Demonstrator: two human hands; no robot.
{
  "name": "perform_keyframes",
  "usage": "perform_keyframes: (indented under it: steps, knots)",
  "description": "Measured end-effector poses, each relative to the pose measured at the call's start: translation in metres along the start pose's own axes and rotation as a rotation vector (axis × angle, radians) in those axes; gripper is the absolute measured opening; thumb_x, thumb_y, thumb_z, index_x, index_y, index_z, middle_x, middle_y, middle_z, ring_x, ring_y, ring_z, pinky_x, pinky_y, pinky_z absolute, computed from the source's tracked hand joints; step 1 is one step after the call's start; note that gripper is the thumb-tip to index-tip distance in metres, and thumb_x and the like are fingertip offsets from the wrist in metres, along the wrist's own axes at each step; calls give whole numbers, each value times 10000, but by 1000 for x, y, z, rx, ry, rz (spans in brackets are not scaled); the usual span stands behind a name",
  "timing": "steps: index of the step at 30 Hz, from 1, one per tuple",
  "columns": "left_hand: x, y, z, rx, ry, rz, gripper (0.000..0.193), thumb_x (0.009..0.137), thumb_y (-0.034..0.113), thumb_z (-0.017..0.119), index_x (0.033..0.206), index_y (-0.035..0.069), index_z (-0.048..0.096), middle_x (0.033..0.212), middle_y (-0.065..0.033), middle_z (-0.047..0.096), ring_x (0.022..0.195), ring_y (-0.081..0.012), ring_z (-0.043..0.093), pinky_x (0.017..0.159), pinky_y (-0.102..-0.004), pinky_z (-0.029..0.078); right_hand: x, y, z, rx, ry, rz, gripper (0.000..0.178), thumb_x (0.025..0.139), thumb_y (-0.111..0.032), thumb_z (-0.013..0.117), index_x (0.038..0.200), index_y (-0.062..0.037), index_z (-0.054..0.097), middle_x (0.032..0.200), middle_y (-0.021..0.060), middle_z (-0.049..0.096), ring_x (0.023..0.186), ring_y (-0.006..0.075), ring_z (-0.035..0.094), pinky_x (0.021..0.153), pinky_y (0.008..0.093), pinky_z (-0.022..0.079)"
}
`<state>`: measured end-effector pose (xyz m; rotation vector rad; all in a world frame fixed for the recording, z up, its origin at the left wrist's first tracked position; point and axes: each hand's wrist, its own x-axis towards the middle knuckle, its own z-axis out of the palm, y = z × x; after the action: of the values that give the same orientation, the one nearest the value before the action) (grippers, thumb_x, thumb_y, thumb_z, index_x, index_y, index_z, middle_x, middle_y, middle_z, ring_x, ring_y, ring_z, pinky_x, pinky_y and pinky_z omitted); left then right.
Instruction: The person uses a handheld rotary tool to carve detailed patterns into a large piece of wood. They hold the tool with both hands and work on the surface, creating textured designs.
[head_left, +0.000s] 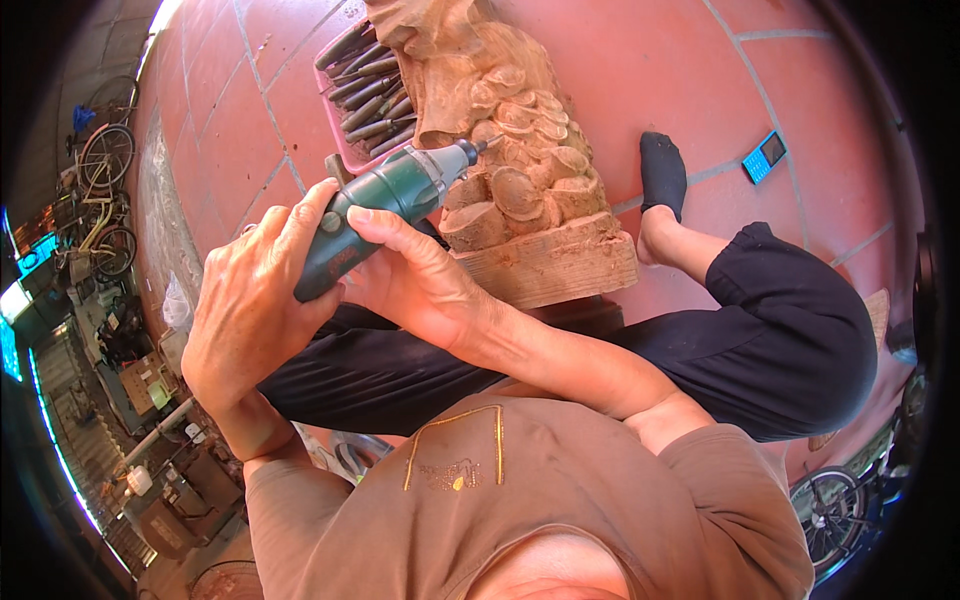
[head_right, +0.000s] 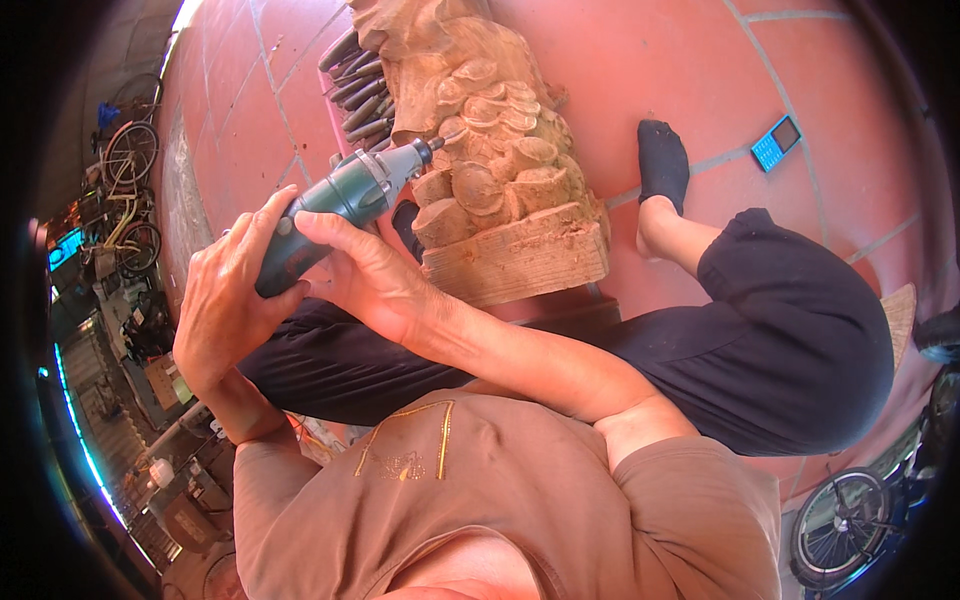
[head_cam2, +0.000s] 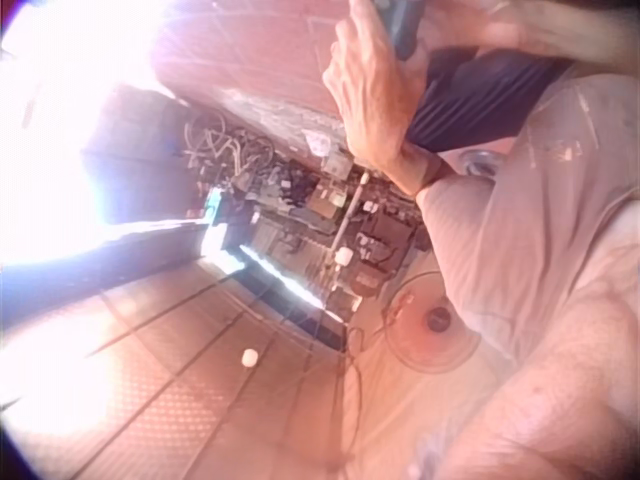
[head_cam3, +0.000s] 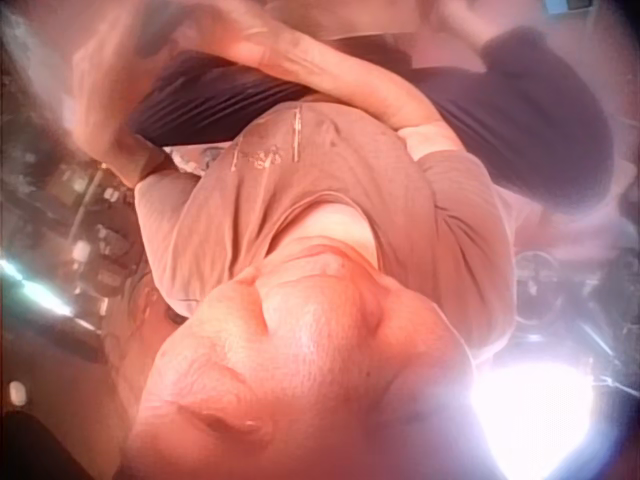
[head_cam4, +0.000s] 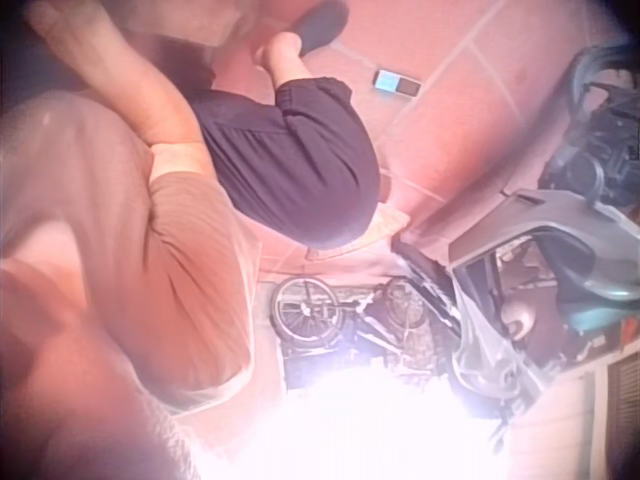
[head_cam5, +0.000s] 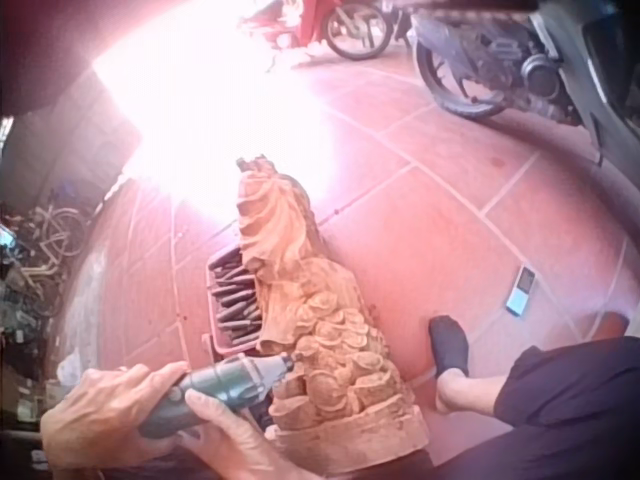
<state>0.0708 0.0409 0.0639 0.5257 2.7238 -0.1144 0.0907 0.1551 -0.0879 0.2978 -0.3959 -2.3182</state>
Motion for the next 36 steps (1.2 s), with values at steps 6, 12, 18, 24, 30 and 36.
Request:
perform_keyframes:
  steps: [6, 12, 18, 24, 30, 36]
  knots:
    - [5, 1, -1, 19, -23, 5, 808, 731, 151, 788, 1473, 87, 475, 998, -133, 623, 922, -337, 664, 754, -443, 527, 2, -2, -1, 39, -5, -17, 485, 924, -112, 743, 1298, -270, 478, 1281, -18, 546, 1268, 200, 536, 1028, 495, 485]
    - [8, 4, -4, 39, -25, 3, 801, 738, 150, 783, 1474, 90, 473, 988, -129, 618, 912, -334, 660, 753, -443, 524, 0, -6, 4, 59, 0, -22, 484, 926, -106, 739, 1295, -277, 478, 1280, -23, 550, 1272, 191, 536, 1039, 500, 480]
    - [11, 8, -8, 58, -37, -3, 807, 713, 124, 790, 1459, 82, 486, 1019, -142, 628, 926, -347, 661, 777, -446, 525, 0, -5, 2, 74, 1, -11, 475, 934, -112, 728, 1298, -290, 478, 1268, -43, 557, 1264, 158, 538, 1030, 515, 476]
    - [15, 13, -17, 67, -85, -41, 872, 650, 86, 813, 1460, 68, 489, 1109, -178, 654, 979, -392, 666, 826, -458, 532, 0, -7, 9, 105, -3, -22, 450, 931, -107, 726, 1277, -285, 501, 1253, -41, 563, 1251, 160, 541, 1024, 515, 473]
    - [18, 17, -20, 82, -87, -40, 865, 641, 81, 817, 1446, 59, 502, 1102, -178, 660, 980, -390, 669, 828, -457, 535, -1, -7, 9, 137, 12, -30, 419, 930, -89, 716, 1255, -265, 520, 1214, -33, 588, 1220, 175, 557, 1022, 499, 469]
    - [20, 20, -21, 81, -93, -47, 855, 636, 79, 826, 1432, 51, 514, 1071, -174, 663, 969, -389, 671, 823, -458, 538, -3, -6, 10, 143, 9, -41, 333, 942, -103, 703, 1209, -236, 555, 1201, -30, 602, 1193, 174, 571, 1006, 488, 472]
